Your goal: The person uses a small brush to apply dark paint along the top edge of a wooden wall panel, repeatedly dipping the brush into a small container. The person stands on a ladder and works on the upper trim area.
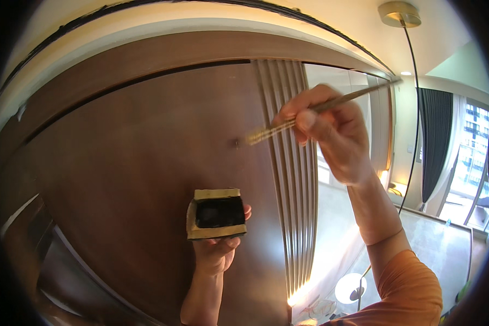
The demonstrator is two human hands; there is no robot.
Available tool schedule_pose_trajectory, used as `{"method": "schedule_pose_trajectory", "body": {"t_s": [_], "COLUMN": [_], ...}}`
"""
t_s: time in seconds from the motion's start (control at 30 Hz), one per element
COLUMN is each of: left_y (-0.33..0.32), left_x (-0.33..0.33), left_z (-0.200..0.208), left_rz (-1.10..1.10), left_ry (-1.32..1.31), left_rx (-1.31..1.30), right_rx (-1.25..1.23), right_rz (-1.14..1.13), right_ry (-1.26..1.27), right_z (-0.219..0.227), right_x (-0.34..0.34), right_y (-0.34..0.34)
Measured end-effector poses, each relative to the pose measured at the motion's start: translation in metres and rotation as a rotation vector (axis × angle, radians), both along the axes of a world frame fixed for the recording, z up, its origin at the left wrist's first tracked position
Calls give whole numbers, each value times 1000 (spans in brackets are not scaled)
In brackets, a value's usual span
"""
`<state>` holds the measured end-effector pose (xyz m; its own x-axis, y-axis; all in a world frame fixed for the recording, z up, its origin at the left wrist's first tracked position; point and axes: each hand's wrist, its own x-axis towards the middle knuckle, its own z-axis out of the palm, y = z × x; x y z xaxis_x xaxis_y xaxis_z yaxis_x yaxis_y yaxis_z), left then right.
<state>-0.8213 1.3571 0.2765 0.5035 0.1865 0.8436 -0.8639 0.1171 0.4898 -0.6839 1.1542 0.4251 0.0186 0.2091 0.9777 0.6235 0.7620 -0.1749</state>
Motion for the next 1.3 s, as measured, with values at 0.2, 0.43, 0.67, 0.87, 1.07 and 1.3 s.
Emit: {"method": "schedule_pose_trajectory", "body": {"t_s": [0.2,0.43,0.67,0.87,1.07,1.3], "left_y": [-1,2,1,1,1,-1], "left_x": [1,1,2,3,3,3], "left_z": [4,2,4,5,5,6], "left_rz": [-8,-61,-44,-42,-62,-43], "left_ry": [19,34,53,48,44,40], "left_rx": [12,-23,-37,-31,-46,-38], "right_rx": [484,445,389,421,500,744], "right_rz": [-134,-244,-152,-76,-144,-369], "right_ry": [-106,-51,-81,-16,46,-97], "right_z": [59,94,108,111,107,102], "right_x": [7,-26,-42,-38,-26,-34], "right_y": [57,94,104,108,100,109]}}
